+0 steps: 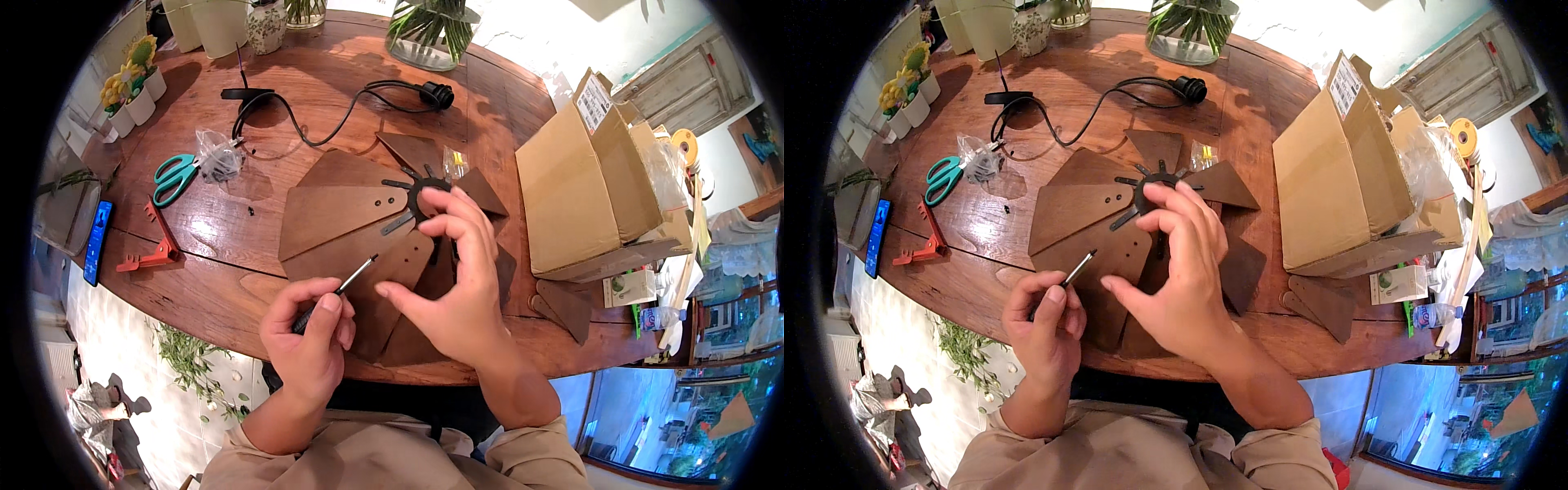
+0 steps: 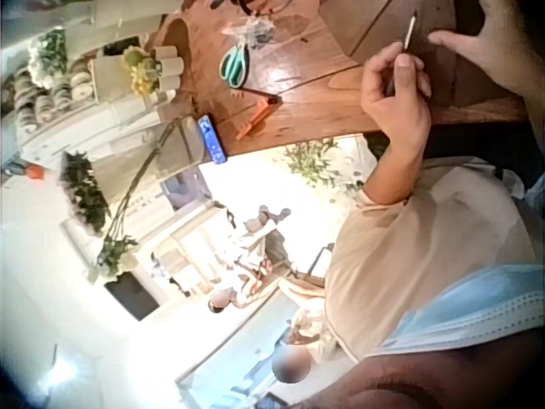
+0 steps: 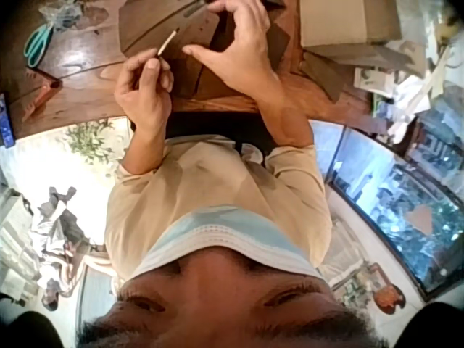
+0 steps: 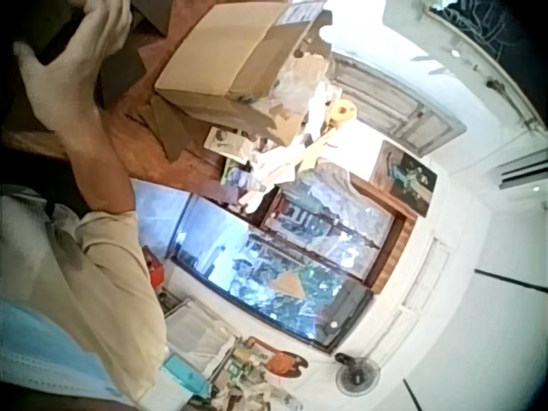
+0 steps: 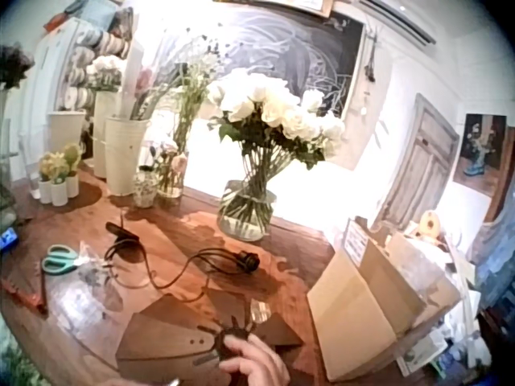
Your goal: The person assembles a cardboard structure by inserting small metal pins into pre-drilled holes on brown cardboard pieces. They use a screwdriver to push the pins through the layers, securing the components together. The person works methodically, handling the cardboard pieces and tools on a wooden table.
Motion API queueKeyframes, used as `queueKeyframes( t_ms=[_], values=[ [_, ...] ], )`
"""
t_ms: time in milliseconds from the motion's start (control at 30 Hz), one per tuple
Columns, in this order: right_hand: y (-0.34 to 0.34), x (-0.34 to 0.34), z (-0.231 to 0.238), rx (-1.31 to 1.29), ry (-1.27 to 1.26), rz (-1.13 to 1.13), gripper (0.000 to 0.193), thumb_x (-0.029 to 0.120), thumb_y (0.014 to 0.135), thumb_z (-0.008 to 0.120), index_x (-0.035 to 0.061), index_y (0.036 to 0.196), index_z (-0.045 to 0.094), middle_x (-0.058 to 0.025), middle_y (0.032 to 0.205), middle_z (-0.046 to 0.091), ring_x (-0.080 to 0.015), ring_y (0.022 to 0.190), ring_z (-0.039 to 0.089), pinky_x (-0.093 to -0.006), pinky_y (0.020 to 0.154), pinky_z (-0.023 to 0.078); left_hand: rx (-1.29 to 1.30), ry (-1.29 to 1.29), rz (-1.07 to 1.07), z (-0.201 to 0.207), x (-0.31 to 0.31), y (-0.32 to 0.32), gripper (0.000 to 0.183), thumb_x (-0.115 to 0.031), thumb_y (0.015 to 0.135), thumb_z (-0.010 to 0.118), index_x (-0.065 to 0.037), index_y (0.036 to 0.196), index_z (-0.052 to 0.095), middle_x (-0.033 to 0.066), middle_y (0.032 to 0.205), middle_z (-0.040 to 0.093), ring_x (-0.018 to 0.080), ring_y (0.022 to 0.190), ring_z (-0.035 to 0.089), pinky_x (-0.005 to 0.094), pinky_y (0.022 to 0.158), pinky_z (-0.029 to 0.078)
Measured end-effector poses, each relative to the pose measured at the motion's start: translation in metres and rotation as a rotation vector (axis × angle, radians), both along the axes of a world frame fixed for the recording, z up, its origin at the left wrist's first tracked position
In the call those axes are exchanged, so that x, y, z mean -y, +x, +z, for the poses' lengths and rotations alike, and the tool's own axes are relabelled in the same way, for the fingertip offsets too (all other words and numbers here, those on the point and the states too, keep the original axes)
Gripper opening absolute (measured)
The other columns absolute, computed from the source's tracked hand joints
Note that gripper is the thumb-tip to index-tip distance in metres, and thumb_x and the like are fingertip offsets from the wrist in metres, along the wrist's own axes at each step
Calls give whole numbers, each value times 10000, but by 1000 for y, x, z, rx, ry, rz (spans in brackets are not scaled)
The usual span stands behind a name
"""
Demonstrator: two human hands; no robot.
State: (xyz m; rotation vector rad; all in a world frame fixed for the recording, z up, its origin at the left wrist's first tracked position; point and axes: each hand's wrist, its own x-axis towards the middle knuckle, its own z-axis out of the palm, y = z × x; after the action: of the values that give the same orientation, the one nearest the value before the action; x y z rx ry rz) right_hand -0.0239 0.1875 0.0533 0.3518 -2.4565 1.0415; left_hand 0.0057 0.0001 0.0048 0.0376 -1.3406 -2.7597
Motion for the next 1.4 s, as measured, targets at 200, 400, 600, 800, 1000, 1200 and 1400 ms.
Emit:
queueKeyframes(
  t_ms=[200, 400, 600, 800, 1000, 1200, 1400],
  values=[
    [9, -2, 3, -15, 41, -33, 711, 138, 611, 1000, 74, 1202, 611, -92, 1250, 635, -311, 1221, 533, -439, 1061, 401, -4, -19, 28, 6, 6, 4, 160, -76, 1023, 672, 3, 1163, 667, 96, 826, 652, 93, 561, 508, 229, 483, 410],
    [0, 0, 1, -63, 124, -44, 709, 149, 599, 1016, 77, 1202, 650, -89, 1190, 647, -310, 1182, 542, -424, 1027, 436, -6, -14, 41, 5, 4, 1, 166, -68, 1022, 666, 12, 1167, 664, 93, 808, 643, 93, 554, 503, 228, 471, 402],
    [-2, -5, -4, -65, 144, -43, 702, 164, 599, 997, 103, 1208, 652, -75, 1228, 636, -321, 1243, 519, -464, 1096, 360, -20, -42, 10, 5, 1, 0, 173, -53, 1019, 661, 20, 1176, 666, 98, 810, 646, 94, 560, 506, 226, 477, 407],
    [-4, -5, -10, -74, 45, -2, 792, 159, 626, 982, 100, 1319, 602, -76, 1283, 651, -327, 1294, 525, -468, 1123, 343, -23, -138, 5, 10, -1, -5, 164, -40, 1016, 683, 34, 1162, 681, 98, 834, 679, 89, 585, 552, 223, 509, 439],
    [-4, -6, -11, -65, 58, 8, 825, 145, 639, 971, 86, 1359, 572, -96, 1298, 644, -343, 1313, 525, -475, 1138, 339, -60, -375, 5, 20, -8, -15, 143, -34, 1008, 700, 21, 1140, 699, 70, 800, 675, 78, 575, 561, 214, 503, 427],
    [-4, -7, -12, -87, 32, 17, 819, 125, 642, 960, 83, 1361, 570, -110, 1295, 637, -344, 1310, 531, -483, 1139, 345, -121, -597, 23, 23, -12, -21, 123, -13, 1002, 700, 18, 1119, 718, 35, 804, 680, 54, 593, 564, 199, 523, 420],
    [-5, -6, -14, -97, 10, 36, 836, 111, 638, 957, 85, 1374, 561, -104, 1279, 642, -344, 1302, 537, -483, 1124, 354, -139, -710, 27, 30, -10, -24, 115, -8, 974, 724, 36, 1079, 742, 28, 889, 733, 79, 783, 654, 239, 695, 520]
  ],
)
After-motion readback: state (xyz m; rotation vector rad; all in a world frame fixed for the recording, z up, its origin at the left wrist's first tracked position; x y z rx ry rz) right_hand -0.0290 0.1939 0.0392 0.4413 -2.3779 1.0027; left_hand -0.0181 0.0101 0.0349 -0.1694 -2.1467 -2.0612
